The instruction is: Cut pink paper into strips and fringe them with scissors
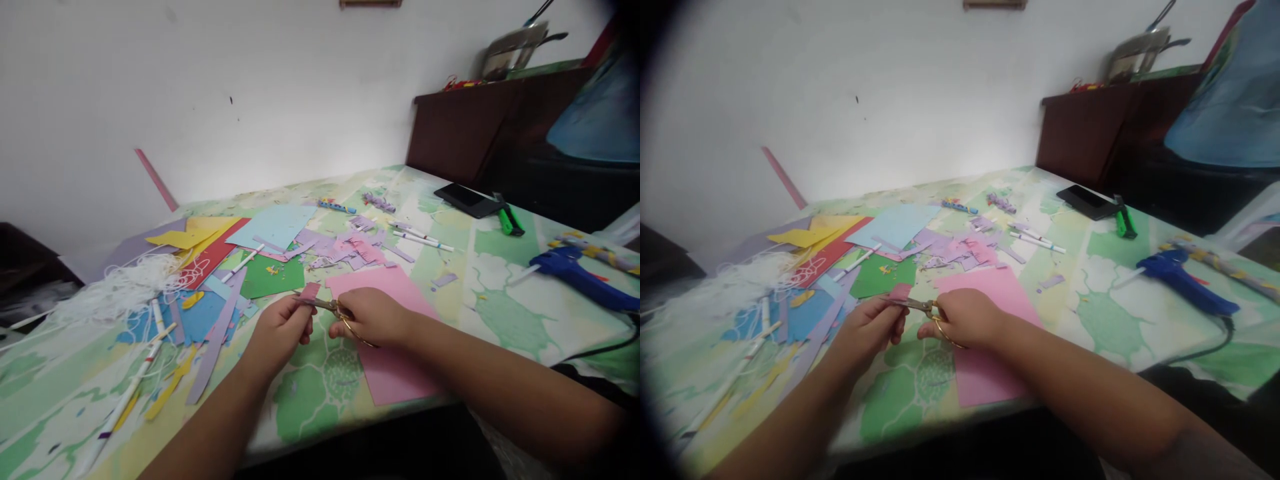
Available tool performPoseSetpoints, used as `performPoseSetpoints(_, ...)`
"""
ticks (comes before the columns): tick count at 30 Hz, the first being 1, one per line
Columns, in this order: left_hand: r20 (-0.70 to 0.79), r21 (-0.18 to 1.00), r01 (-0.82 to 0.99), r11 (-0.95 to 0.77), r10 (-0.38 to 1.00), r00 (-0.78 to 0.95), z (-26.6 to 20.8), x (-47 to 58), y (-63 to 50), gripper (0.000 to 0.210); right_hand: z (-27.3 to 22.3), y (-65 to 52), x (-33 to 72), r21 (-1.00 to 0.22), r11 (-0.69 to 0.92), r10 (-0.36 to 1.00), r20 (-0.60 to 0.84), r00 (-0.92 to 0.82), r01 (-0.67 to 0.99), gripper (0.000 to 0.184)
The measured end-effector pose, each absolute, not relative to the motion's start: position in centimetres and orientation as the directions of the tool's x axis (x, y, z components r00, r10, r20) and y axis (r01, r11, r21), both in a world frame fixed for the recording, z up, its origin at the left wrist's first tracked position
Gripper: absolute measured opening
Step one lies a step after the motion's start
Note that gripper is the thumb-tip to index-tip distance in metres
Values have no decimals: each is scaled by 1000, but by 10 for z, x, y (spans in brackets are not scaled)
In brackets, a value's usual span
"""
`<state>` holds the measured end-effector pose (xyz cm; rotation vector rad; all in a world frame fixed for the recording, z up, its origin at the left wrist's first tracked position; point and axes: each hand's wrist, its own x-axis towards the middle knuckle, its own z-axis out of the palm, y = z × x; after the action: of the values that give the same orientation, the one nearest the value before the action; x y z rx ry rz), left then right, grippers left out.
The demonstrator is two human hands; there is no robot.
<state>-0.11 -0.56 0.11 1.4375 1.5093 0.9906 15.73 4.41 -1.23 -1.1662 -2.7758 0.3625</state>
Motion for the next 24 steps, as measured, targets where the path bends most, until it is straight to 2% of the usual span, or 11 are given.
performPoseSetpoints(13, -68, 927, 369, 67, 998, -12, 4, -2, -6, 19, -14, 44, 160, -293, 659, 735, 58, -675, 692, 46)
performPoseSetpoints(24, -140, 907, 403, 124, 990, 10, 0, -3, -7, 26, -16, 44, 161, -235, 663, 738, 48, -673, 711, 42)
